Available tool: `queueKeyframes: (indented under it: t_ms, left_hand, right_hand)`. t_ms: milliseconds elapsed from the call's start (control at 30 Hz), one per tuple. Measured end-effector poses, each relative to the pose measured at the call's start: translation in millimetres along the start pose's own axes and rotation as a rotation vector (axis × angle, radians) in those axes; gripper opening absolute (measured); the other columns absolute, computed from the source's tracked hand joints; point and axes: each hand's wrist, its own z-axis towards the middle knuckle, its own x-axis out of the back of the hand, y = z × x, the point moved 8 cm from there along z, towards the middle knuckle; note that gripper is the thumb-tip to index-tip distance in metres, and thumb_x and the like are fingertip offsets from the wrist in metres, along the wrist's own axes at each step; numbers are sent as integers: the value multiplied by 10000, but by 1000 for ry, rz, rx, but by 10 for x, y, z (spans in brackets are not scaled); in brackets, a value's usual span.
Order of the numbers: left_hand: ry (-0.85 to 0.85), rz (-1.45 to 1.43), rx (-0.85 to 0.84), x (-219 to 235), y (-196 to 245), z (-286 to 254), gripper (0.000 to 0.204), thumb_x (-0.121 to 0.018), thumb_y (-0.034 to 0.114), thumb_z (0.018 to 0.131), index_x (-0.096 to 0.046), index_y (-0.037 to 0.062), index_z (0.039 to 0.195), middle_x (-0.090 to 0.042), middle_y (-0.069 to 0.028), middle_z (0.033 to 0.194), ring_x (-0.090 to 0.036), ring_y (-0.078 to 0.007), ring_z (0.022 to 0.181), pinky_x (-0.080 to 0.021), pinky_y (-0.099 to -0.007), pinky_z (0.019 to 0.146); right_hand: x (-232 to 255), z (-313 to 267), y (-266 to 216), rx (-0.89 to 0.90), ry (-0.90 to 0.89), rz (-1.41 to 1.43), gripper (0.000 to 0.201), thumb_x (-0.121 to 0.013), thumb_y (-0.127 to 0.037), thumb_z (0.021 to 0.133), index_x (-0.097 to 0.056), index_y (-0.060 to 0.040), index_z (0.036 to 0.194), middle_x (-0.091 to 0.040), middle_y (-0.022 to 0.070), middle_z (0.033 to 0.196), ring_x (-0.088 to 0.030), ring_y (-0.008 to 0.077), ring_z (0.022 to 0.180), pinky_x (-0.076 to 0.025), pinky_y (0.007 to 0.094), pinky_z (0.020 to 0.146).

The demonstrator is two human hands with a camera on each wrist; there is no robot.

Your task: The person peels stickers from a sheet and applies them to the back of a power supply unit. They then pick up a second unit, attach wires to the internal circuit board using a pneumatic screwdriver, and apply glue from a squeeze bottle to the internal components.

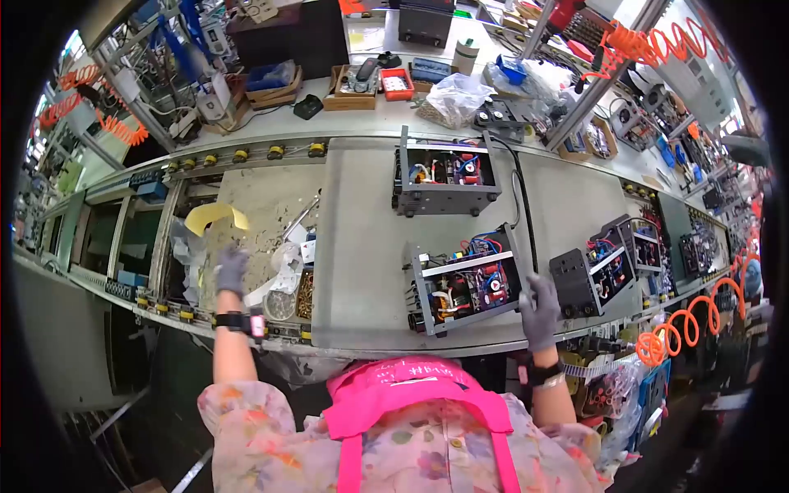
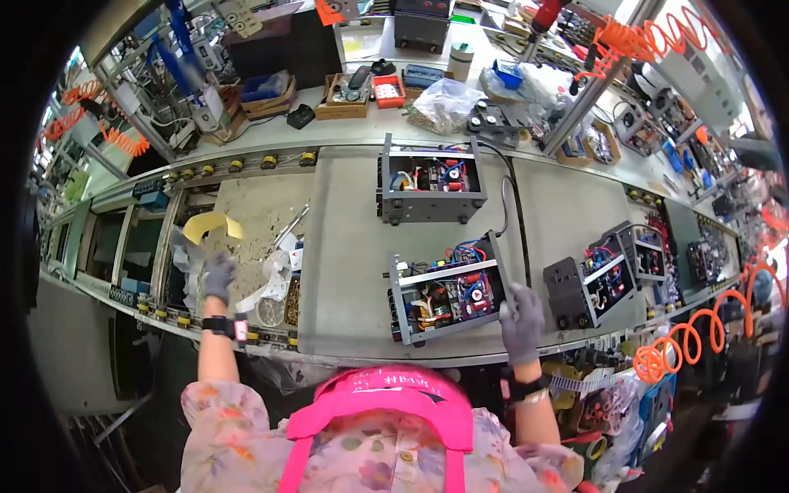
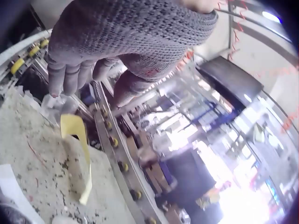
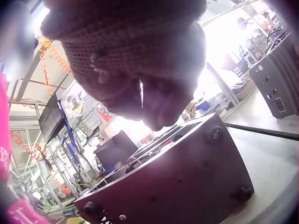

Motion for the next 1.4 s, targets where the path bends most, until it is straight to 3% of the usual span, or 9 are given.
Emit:
queueKeyframes:
  t_ms: [167,400,533,733,800,867,1067,1233,1400]
  left_hand:
    - [-769,-55,22,-2162,878,-1285,569,-651,299,835,-426,56,1298,-535,-110,1180,-524,-176,1029,-456,-305,813]
    - [-780,28,-33,-3117,905,-2190,727,-627,456,845,-353,15,1354,-553,-197,1205,-546,-257,1086,-435,-368,926]
    - [-664,1,8,-3299,1055,-2422,825,-678,454,799,-290,-10,1361,-537,-190,1214,-538,-263,1095,-434,-361,928]
    - [-498,-336,360,-3399,893,-2499,688,-740,322,768,-399,27,1288,-569,-104,1125,-549,-207,1024,-459,-340,874]
    - [-523,-397,274,-3460,858,-2390,545,-734,287,777,-494,50,1204,-583,-67,1077,-556,-183,989,-463,-338,857]
    - [-562,-506,267,-3504,1021,-2455,385,-706,258,802,-569,45,1092,-610,-79,1030,-605,-191,924,-503,-337,828]
    - [-534,-562,361,-3468,604,-2289,337,-547,58,783,-525,17,1117,-586,-95,967,-629,-233,819,-552,-354,746]
    - [-627,-560,24,-3382,1417,-2753,477,-578,52,757,-451,-7,1213,-562,-102,1038,-578,-206,932,-483,-305,815]
    - [-609,-446,-55,-3174,1807,-3235,560,-626,100,759,-394,-29,1252,-518,-110,1154,-516,-190,1053,-451,-317,876]
  right_hand:
    - [-445,414,512,-308,-176,7,599,-631,-237,820,-397,-57,1342,-590,199,1080,-591,332,962,-453,404,869]
    - [-818,370,740,-469,-293,-5,627,-591,-330,870,-350,-59,1381,-498,224,1290,-487,355,1193,-389,397,982]
    - [-811,551,843,-480,-457,23,749,-664,-356,808,-307,-66,1400,-544,266,1201,-562,392,1070,-443,422,901]
    - [-1306,754,939,-660,-502,1116,507,-669,-194,819,-431,-32,1236,-583,150,1068,-606,214,917,-515,315,757]
    - [-1534,945,1095,-320,-514,390,555,-696,-302,740,-470,4,1144,-625,192,880,-638,285,811,-521,381,717]
    - [-1408,1003,1023,-372,-577,106,671,-654,-389,739,-449,21,1229,-570,290,1100,-560,407,1045,-455,417,878]
    - [-1291,927,1040,-373,-479,145,514,-666,-194,755,-488,-68,1220,-632,181,1065,-599,372,994,-476,417,841]
    - [-372,764,769,-237,-231,246,566,-656,-361,753,-500,-127,1244,-635,221,954,-631,371,862,-477,469,770]
    - [49,131,799,-214,82,389,545,-647,-57,766,-454,26,1269,-569,221,1133,-569,323,1048,-449,348,898]
